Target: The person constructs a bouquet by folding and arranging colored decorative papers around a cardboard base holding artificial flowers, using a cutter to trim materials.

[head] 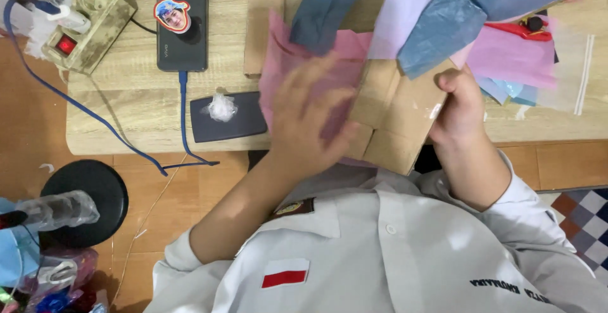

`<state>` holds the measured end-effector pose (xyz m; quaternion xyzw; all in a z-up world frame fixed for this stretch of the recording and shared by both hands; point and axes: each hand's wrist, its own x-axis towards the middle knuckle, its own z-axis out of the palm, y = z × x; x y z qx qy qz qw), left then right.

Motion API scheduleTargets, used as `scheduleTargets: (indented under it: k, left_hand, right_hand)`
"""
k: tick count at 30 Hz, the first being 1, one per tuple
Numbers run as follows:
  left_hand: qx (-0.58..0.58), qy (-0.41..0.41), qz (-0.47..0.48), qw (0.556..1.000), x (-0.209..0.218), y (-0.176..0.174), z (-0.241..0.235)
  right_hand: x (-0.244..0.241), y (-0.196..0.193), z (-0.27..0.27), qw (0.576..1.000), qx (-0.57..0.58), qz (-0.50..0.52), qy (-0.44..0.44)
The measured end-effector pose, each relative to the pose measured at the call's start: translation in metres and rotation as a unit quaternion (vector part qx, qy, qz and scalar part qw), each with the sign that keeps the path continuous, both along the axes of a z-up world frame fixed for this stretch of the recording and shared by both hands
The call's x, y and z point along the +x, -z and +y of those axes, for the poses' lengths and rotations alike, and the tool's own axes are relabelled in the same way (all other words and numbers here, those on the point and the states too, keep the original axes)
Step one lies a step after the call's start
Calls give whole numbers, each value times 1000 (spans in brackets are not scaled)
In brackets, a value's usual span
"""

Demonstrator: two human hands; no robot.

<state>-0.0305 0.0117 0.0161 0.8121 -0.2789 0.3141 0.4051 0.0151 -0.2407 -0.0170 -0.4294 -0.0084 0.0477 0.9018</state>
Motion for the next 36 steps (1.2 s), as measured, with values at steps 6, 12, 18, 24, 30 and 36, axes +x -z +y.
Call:
scheduleTargets:
  k: [6,12,18,24,30,36]
  left_hand:
    - [146,-185,173,956,0,29,24]
    - [205,-231,174,935,2,15,15]
    - [218,-219,94,946,32,-13,28]
    - [282,-195,161,926,97,-29,8]
    - [433,-237,233,838,146,40,-18]
    - [437,-207,304,821,161,66,-2]
  right_hand:
    - [-5,7,-30,997,70,41,-15]
    - [-4,24,-48,995,85,29,-48]
    - [-13,15,-37,997,69,20,-41]
    - [-9,11,-35,999,14,25,-14]
    - [-1,6,-21,995,-101,-11,6]
    - [10,6,-17,988,-154,26,11]
